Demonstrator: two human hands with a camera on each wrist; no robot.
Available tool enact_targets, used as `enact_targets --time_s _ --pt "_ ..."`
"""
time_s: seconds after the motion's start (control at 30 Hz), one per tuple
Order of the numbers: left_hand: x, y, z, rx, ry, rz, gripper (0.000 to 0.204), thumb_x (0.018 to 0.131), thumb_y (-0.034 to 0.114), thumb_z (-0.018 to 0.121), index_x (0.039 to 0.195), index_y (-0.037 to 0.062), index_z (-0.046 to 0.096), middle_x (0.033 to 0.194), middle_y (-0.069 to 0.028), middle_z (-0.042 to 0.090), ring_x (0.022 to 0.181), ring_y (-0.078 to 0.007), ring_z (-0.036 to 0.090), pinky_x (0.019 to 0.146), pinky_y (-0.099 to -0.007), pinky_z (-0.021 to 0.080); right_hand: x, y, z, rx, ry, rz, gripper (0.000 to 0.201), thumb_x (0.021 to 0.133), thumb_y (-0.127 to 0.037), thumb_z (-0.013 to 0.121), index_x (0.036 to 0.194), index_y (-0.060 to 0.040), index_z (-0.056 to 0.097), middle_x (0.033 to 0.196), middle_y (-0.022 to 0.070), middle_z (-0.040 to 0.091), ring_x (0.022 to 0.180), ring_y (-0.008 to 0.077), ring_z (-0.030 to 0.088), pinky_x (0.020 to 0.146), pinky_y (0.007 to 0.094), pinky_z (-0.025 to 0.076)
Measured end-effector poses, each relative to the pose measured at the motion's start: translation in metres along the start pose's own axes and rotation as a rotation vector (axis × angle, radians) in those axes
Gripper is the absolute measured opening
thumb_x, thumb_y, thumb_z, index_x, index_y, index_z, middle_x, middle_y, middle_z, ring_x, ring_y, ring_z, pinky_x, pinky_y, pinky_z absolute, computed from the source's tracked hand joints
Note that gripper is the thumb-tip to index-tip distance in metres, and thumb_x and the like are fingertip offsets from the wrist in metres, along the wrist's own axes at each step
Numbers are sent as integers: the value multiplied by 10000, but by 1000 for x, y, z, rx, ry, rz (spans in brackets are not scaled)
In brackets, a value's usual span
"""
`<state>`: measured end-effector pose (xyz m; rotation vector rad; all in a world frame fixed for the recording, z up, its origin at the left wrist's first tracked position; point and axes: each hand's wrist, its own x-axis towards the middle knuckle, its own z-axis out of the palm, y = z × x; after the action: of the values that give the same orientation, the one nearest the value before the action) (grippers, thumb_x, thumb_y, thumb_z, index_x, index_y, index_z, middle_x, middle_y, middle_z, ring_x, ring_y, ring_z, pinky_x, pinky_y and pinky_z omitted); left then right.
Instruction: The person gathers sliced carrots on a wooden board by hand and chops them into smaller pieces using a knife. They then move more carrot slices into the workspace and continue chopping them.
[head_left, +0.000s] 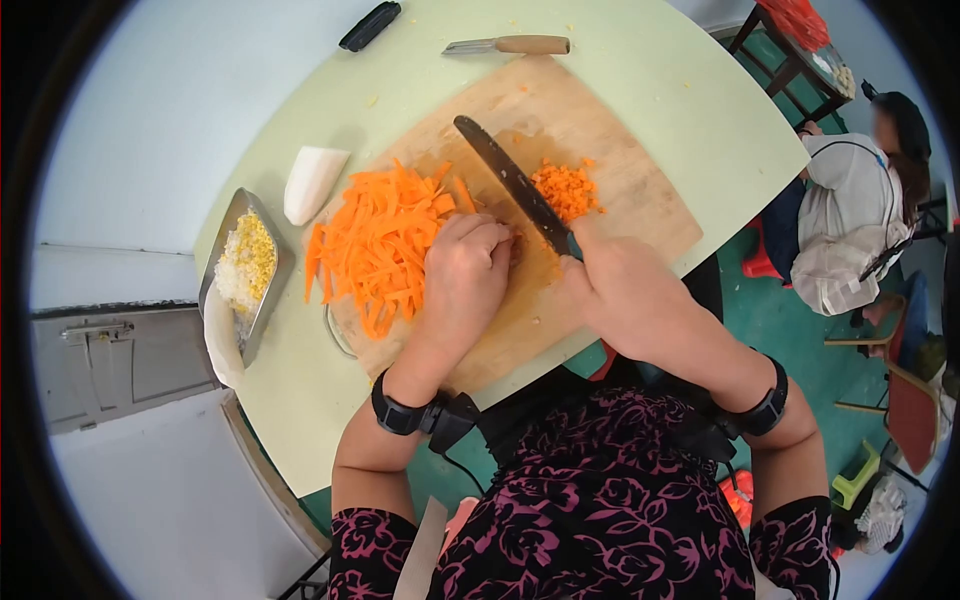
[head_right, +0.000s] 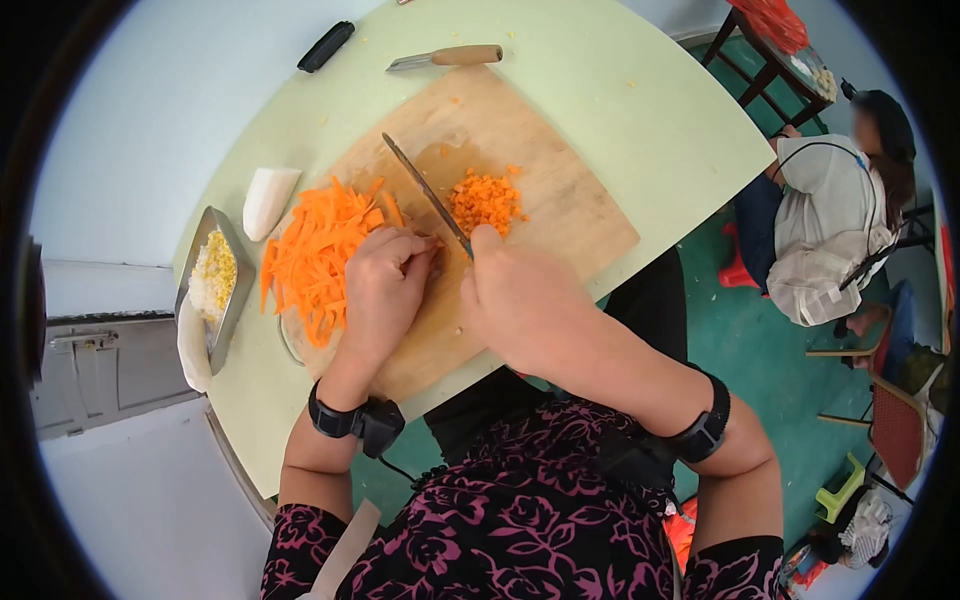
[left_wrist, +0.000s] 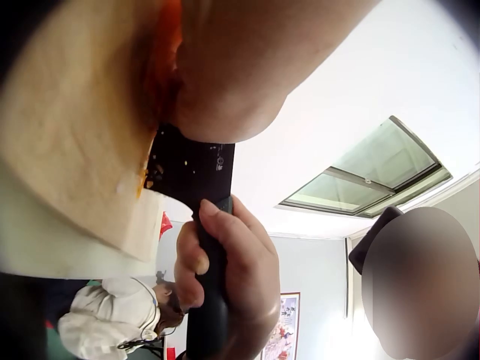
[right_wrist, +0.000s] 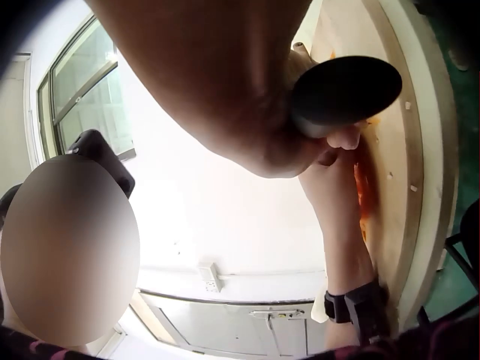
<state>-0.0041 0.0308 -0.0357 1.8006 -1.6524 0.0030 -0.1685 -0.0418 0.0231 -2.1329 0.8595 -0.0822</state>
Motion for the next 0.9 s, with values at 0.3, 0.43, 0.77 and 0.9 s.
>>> enact_targets --time_s 0.3,0.43,0.77,0.9 --pt "-2 2 1 35 -21 -29 84 662 -39 669 740 -8 666 730 -126 620 708 -293 603 627 -357 503 -25 -6 3 -97 -50 -81 175 865 -119 504 852 49 455 583 212 566 582 389 599 537 465 473" --pt "-1 0 3 38 -11 -8 88 657 -40 668 738 -5 668 724 -124 616 701 -291 601 617 -353 501 -16 3 14 -142 -5 -131 178 865 -119 505 855 51 455 608 218 578 599 386 609 546 470 477" --pt "1 0 -3 -10 -47 -60 81 675 -19 689 752 7 686 727 -114 622 672 -275 608 609 -336 499 -13 -2 8 -79 82 -135 186 872 -131 493 861 49 452 580 210 569 563 394 592 536 475 468" --pt "0 0 -3 -17 -51 -69 98 659 -30 683 751 5 688 730 -121 616 695 -287 597 626 -352 497 -24 -7 7 -84 5 -118 181 861 -121 504 850 51 446 580 215 569 554 396 591 524 473 466"
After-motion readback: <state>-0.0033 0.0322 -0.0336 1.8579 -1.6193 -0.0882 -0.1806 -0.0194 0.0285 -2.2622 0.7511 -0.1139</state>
